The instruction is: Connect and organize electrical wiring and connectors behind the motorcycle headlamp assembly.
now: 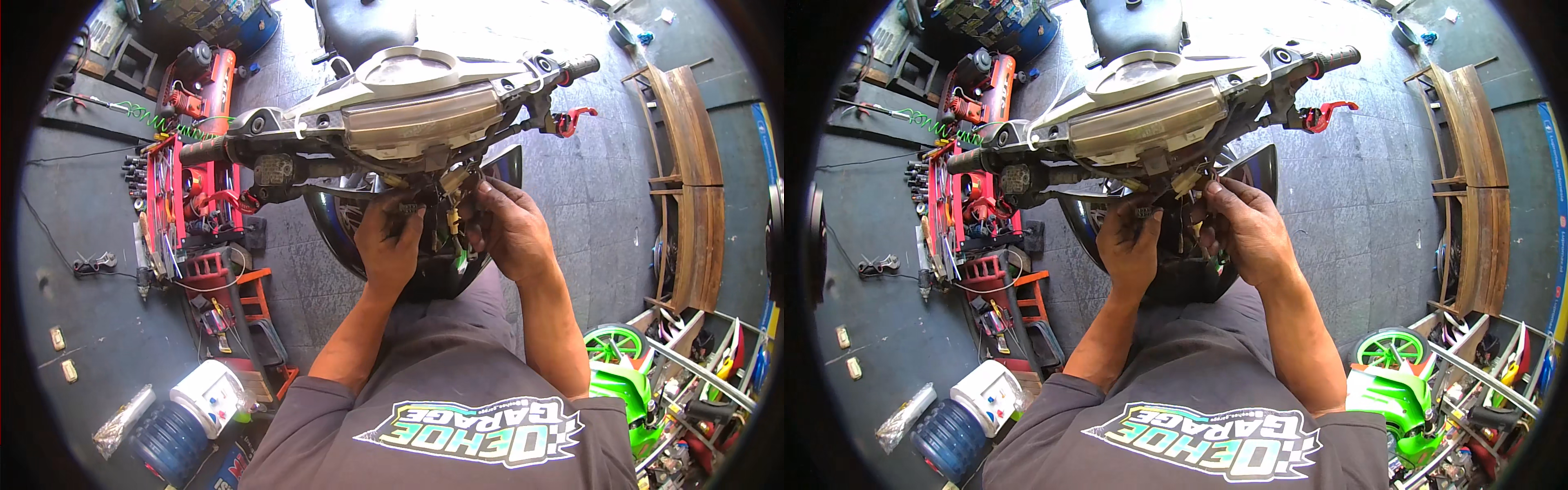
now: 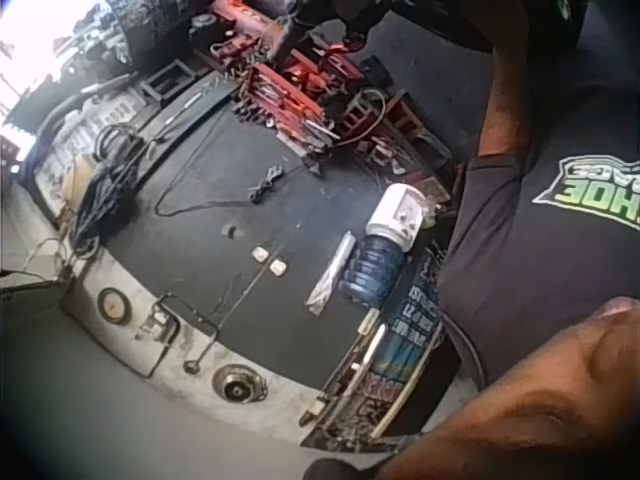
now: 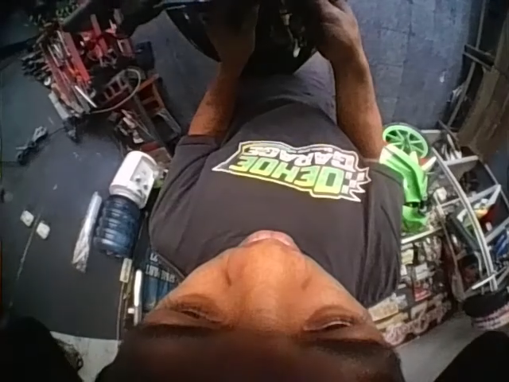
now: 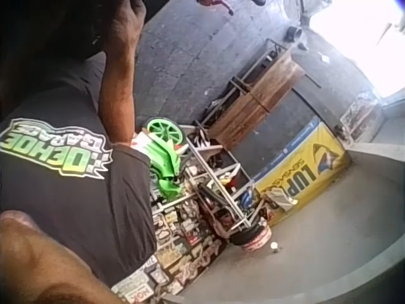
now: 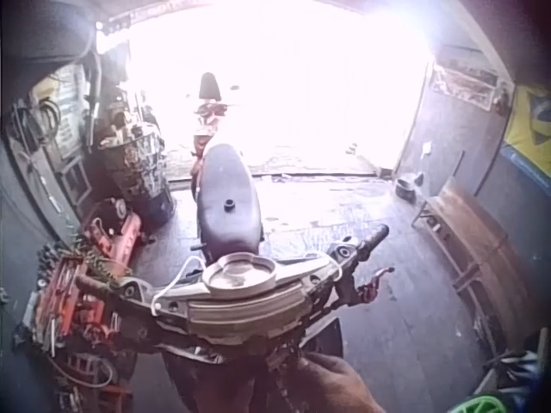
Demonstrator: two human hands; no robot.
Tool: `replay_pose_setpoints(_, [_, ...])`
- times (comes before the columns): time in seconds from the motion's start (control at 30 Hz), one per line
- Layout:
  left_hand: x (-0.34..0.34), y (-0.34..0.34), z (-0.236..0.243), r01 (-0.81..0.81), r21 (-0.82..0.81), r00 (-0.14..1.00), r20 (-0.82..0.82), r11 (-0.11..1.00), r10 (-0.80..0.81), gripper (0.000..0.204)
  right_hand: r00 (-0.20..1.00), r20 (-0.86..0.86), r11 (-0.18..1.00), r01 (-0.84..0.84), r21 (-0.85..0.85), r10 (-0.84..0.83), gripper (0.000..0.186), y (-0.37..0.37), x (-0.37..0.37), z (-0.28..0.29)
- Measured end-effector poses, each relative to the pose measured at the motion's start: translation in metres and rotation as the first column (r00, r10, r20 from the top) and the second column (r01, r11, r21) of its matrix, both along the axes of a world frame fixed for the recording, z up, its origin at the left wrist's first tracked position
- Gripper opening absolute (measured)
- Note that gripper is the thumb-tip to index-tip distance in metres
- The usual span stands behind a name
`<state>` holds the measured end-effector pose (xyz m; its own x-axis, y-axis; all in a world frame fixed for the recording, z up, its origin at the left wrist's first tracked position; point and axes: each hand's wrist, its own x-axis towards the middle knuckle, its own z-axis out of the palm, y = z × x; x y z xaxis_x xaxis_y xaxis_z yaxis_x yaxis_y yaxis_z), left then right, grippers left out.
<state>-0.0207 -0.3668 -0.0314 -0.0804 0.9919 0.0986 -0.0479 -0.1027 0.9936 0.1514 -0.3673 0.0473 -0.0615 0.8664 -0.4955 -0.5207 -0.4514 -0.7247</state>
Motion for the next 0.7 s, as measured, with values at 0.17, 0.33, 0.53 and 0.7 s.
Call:
replay_pose_setpoints(0.17, [0.000,-0.005,-0.008,-0.026,-0.073,0.998,0.048,0.997,0.029,0.020,0.960,-0.278,0.999,0.017,-0.032,-0.025,0.028,-0.001,0.007,-0.006])
replay_pose_setpoints(0.33, [-0.005,-0.012,-0.021,-0.104,0.015,0.988,0.120,0.994,0.101,0.020,0.923,-0.382,0.998,0.028,-0.059,-0.048,0.028,0.000,0.010,-0.012])
replay_pose_setpoints(0.53, [-0.007,-0.014,-0.023,-0.130,0.052,0.991,0.021,0.990,0.129,0.020,0.918,-0.395,0.999,-0.045,-0.010,0.037,0.028,0.000,0.013,-0.012])
replay_pose_setpoints(0.7, [0.004,-0.005,0.001,-0.162,-0.118,0.973,0.147,0.980,0.178,0.020,0.896,-0.444,1.000,-0.014,-0.007,0.010,0.031,0.001,0.008,-0.015])
